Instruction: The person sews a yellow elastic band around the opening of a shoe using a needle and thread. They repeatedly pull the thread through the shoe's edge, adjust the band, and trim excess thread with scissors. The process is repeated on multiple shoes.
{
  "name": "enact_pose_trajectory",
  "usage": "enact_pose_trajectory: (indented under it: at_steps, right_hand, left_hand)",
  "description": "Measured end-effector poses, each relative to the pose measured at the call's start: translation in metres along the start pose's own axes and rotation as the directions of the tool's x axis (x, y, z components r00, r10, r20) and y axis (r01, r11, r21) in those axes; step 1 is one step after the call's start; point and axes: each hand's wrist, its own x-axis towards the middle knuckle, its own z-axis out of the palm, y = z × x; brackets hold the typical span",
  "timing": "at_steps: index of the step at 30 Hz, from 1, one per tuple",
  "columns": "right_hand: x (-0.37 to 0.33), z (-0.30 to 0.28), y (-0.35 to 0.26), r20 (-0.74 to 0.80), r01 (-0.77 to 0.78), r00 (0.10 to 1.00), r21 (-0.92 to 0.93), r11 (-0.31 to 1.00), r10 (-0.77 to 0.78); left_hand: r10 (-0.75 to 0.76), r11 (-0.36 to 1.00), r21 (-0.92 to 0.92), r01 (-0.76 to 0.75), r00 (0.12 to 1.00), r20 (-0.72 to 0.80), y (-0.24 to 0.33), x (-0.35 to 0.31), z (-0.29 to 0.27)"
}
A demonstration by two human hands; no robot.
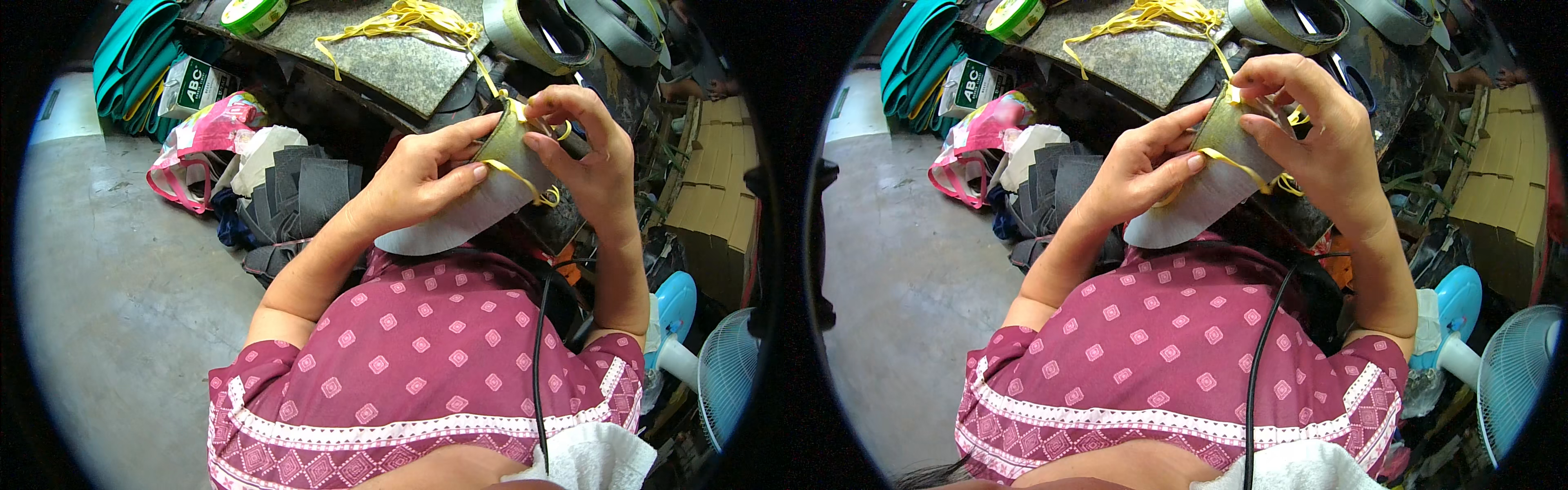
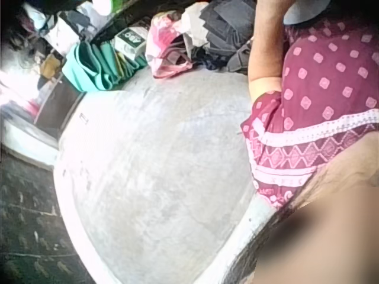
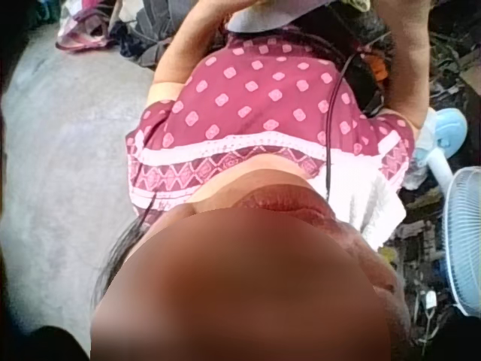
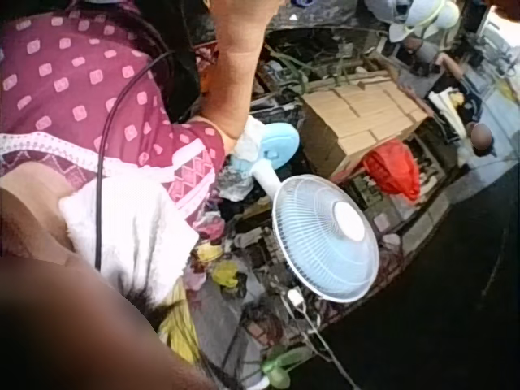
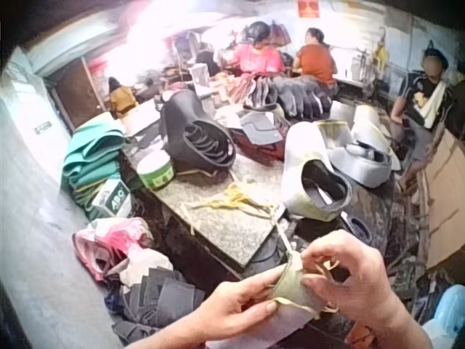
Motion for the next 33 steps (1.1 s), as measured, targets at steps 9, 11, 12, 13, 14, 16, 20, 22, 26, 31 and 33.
enact_pose_trajectory:
  at_steps: [9,11,12,13,14,16,20,22,26,31,33]
  right_hand:
    - [0.005,0.000,-0.016,-0.009,0.171,0.983,-0.305,0.937,-0.183]
    - [0.005,0.001,-0.015,-0.040,0.201,0.973,-0.330,0.922,-0.226]
    - [0.006,0.003,-0.013,-0.050,0.204,0.971,-0.348,0.915,-0.235]
    - [0.006,0.003,-0.011,-0.067,0.202,0.971,-0.296,0.934,-0.231]
    - [0.006,0.002,-0.008,-0.073,0.185,0.975,-0.253,0.949,-0.210]
    - [0.004,0.003,-0.006,-0.139,0.059,0.988,-0.024,0.998,-0.062]
    - [0.000,0.006,-0.007,-0.168,-0.131,0.966,0.332,0.934,0.195]
    - [-0.004,0.008,-0.011,-0.135,-0.176,0.967,0.247,0.953,0.214]
    - [-0.002,0.009,-0.010,-0.153,0.033,0.987,-0.096,0.995,-0.048]
    - [-0.001,0.014,-0.006,-0.203,0.130,0.965,-0.180,0.975,-0.166]
    - [-0.002,0.017,-0.005,-0.198,0.158,0.961,-0.172,0.972,-0.192]
  left_hand:
    - [0.119,0.984,0.138,-0.116,0.993,-0.021,-0.003,0.003,0.008]
    - [0.174,0.978,0.126,-0.167,0.984,-0.046,-0.006,0.006,0.011]
    - [0.191,0.975,0.127,-0.182,0.980,-0.057,-0.007,0.007,0.012]
    - [0.186,0.977,0.109,-0.181,0.982,-0.036,-0.007,0.007,0.011]
    - [0.168,0.981,0.098,-0.166,0.986,-0.013,-0.007,0.007,0.011]
    - [0.149,0.986,0.077,-0.149,0.989,0.009,-0.007,0.007,0.011]
    - [0.146,0.989,0.022,-0.146,0.989,0.006,-0.008,0.008,0.012]
    - [0.163,0.987,0.001,-0.163,0.986,-0.021,-0.009,0.008,0.013]
    - [0.173,0.985,0.000,-0.174,0.982,-0.081,-0.011,0.009,0.017]
    - [0.188,0.982,0.013,-0.188,0.977,-0.104,-0.014,0.011,0.018]
    - [0.187,0.982,0.021,-0.186,0.977,-0.106,-0.014,0.011,0.018]
